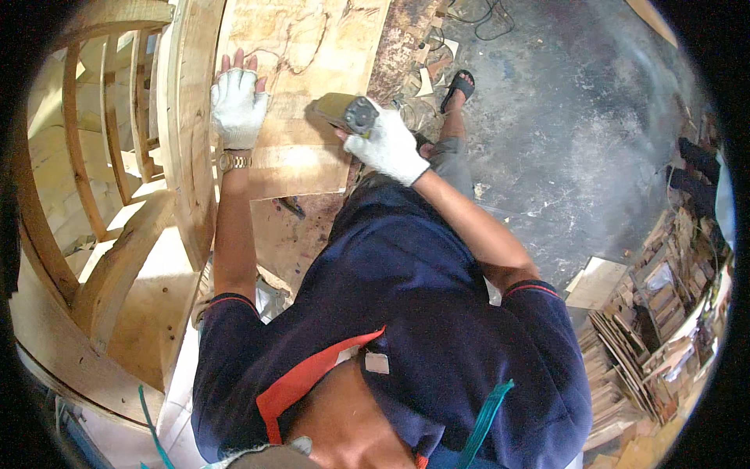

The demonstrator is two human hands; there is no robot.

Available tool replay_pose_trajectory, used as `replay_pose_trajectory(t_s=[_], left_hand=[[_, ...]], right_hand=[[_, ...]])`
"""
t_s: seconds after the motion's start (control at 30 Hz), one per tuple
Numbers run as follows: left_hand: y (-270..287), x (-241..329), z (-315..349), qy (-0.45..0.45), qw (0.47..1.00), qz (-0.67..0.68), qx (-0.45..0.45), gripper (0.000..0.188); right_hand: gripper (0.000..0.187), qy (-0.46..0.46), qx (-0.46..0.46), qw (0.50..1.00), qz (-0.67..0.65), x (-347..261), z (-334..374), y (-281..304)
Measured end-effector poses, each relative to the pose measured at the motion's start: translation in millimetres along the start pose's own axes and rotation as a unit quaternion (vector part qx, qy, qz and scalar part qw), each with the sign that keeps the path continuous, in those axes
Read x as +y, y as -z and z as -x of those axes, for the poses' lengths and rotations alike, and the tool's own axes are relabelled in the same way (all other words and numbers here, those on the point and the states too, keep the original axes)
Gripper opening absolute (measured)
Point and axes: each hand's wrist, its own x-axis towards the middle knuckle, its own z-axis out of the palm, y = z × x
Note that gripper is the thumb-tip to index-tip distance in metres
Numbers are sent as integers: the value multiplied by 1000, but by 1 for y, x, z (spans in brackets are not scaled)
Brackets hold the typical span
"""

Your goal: The person assembles a curved wooden structure by nailing pieces together with a nail gun, then measures and cuts additional wood pieces using a circular saw. The person handles plywood sheets, a nail gun, a circular saw, and a measuring tool.

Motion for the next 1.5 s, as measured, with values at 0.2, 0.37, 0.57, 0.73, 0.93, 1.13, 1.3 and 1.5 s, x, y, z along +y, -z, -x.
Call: replay_pose_trajectory(t_s=[0.2,0.37,0.57,0.73,0.93,1.13,1.3,1.5], left_hand=[[5,4,-5,16,998,-10,-59,53],[2,-1,0,18,998,-13,-55,59],[0,0,0,21,999,44,-18,55],[6,4,0,31,995,99,11,45],[5,4,-2,44,991,124,24,40],[4,3,-4,45,992,120,-4,37],[2,1,1,68,989,128,-7,37],[-19,41,-39,89,994,10,-68,47]], right_hand=[[46,-105,53,992,-37,-14,-5,-58],[45,-185,111,974,-75,-17,-27,-69],[43,-135,148,973,-114,-26,-60,-73],[47,-222,77,972,-24,-42,-28,-75],[44,-233,0,971,-58,-49,2,-75],[60,-140,33,984,-105,-16,9,-97],[42,-148,45,979,-133,-22,-8,-59],[34,-145,189,961,-143,-35,-88,5]])
